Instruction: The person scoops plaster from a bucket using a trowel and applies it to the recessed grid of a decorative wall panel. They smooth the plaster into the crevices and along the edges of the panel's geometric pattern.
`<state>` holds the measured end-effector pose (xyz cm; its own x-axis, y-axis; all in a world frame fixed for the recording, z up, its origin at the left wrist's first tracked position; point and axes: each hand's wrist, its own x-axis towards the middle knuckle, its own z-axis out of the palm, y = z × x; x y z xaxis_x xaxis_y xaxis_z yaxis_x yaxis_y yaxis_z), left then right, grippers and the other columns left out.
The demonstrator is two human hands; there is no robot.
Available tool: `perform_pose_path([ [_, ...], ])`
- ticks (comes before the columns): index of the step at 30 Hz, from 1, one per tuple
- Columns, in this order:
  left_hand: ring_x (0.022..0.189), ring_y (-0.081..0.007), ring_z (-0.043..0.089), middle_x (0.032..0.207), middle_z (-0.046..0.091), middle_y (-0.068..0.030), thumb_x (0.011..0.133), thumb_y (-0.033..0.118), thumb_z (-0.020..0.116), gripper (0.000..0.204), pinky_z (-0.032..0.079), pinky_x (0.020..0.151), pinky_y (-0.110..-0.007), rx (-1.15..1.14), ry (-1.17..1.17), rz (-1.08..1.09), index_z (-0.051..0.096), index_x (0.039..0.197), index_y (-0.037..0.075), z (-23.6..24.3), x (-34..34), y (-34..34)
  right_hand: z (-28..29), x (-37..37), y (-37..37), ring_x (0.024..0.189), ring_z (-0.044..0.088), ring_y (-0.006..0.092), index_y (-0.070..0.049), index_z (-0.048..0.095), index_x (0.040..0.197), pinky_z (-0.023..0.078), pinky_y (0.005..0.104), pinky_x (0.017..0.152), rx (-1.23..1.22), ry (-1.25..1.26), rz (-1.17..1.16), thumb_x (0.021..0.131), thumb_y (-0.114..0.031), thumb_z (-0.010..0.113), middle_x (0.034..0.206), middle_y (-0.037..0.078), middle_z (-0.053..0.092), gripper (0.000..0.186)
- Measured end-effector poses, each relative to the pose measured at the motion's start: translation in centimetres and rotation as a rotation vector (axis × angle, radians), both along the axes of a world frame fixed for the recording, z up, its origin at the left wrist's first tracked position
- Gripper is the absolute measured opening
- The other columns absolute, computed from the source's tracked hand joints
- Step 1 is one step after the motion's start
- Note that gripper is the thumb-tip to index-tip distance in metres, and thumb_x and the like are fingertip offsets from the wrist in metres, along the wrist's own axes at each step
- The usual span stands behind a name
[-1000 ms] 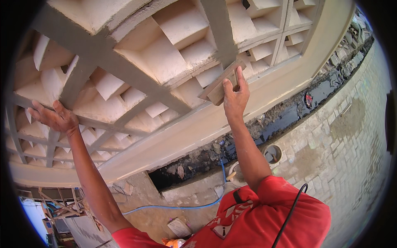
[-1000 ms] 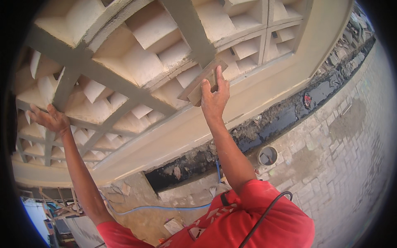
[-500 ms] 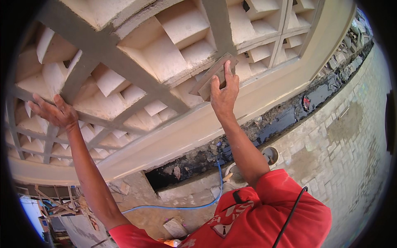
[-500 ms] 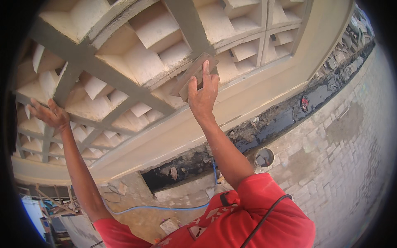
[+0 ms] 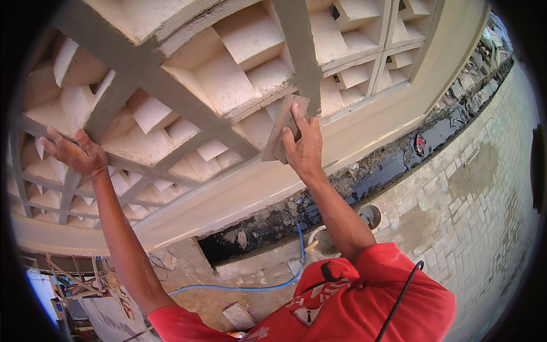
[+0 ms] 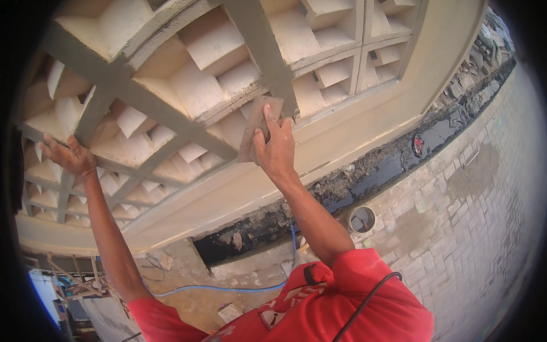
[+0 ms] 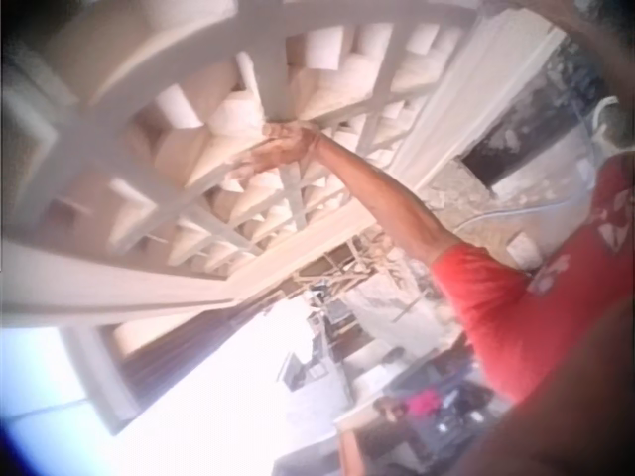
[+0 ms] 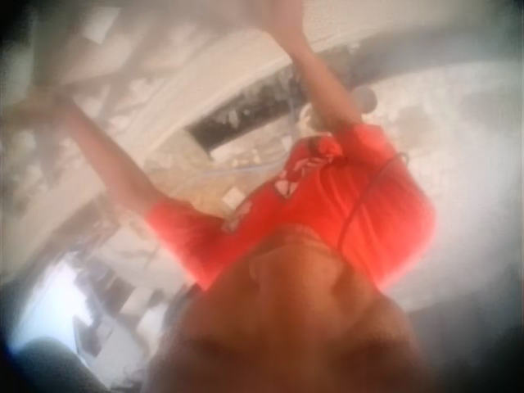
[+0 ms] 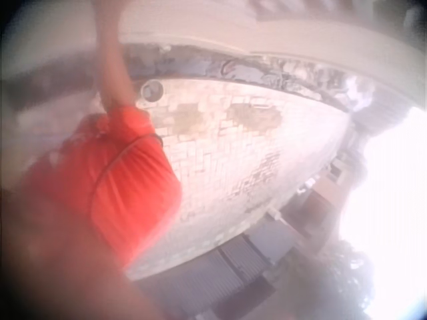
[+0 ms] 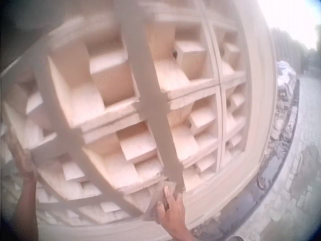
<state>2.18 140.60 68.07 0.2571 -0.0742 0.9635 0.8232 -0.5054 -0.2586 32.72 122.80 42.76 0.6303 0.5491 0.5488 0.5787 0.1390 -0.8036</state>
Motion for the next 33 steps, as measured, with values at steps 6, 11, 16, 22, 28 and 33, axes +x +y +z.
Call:
perform_pose_path([
  [6, 0.138, -0.0403, 0.020, 0.148, 0.020, -0.0278, 0.094, 0.051, 0.042, 0.068, 0.016, 0.112, -0.049, 0.029, 0.015, -0.007, 0.034, 0.142, 0.003, 0.0, -0.5, 0.0, 4.3, 3.3, 0.4, 0.077, 0.049, 0.0267, -0.003, 0.047, 0.136, 0.045, 0.0381, 0.070, 0.093, 0.054, -0.155, 0.084, -0.009, 0.059, 0.088, 0.014, 0.044, 0.054],
  [11, 0.138, -0.0405, 0.019, 0.148, 0.019, -0.0279, 0.095, 0.044, 0.044, 0.064, 0.017, 0.112, -0.049, 0.027, 0.027, 0.004, 0.033, 0.143, 0.003, -0.1, 0.2, 0.2, 0.7, 0.6, 0.2, 0.076, 0.050, 0.0284, -0.004, 0.047, 0.136, 0.047, 0.0395, 0.070, -0.062, -0.025, -0.089, 0.081, -0.009, 0.061, 0.091, 0.016, 0.043, 0.057],
  [16, 0.139, -0.0401, 0.019, 0.148, 0.020, -0.0272, 0.094, 0.048, 0.044, 0.067, 0.016, 0.113, -0.049, 0.036, 0.030, 0.022, 0.034, 0.142, 0.003, 0.4, -1.3, -0.1, 4.0, 2.5, -0.7, 0.075, 0.048, 0.0265, -0.005, 0.050, 0.135, 0.046, 0.0383, 0.069, 0.102, -0.004, -0.127, 0.080, -0.007, 0.062, 0.090, 0.014, 0.043, 0.056],
  [22, 0.138, -0.0399, 0.020, 0.148, 0.021, -0.0261, 0.093, 0.051, 0.044, 0.068, 0.016, 0.113, -0.048, 0.020, -0.004, -0.038, 0.035, 0.142, 0.004, 0.1, 0.4, 0.1, 4.0, 2.8, 1.1, 0.074, 0.049, 0.0298, -0.009, 0.046, 0.137, 0.047, 0.0395, 0.069, 0.013, -0.168, -0.154, 0.080, -0.008, 0.062, 0.091, 0.016, 0.044, 0.059],
  [28, 0.138, -0.0401, 0.021, 0.148, 0.022, -0.0253, 0.093, 0.049, 0.045, 0.067, 0.017, 0.113, -0.049, 0.052, 0.007, -0.022, 0.036, 0.142, 0.005, 0.3, -0.7, 0.2, 6.5, 3.8, -1.4, 0.074, 0.050, 0.0274, -0.010, 0.054, 0.131, 0.048, 0.0392, 0.066, 0.119, -0.200, -0.099, 0.079, -0.007, 0.062, 0.086, 0.015, 0.044, 0.053],
  [33, 0.138, -0.0400, 0.022, 0.148, 0.023, -0.0250, 0.093, 0.047, 0.046, 0.066, 0.018, 0.112, -0.048, 0.054, 0.011, -0.021, 0.036, 0.142, 0.005, 0.1, -0.4, -0.1, 12.5, 5.7, 0.8, 0.074, 0.050, 0.0263, -0.010, 0.054, 0.131, 0.047, 0.0387, 0.065, 0.139, -0.309, -0.171, 0.080, -0.006, 0.062, 0.087, 0.015, 0.044, 0.052],
])
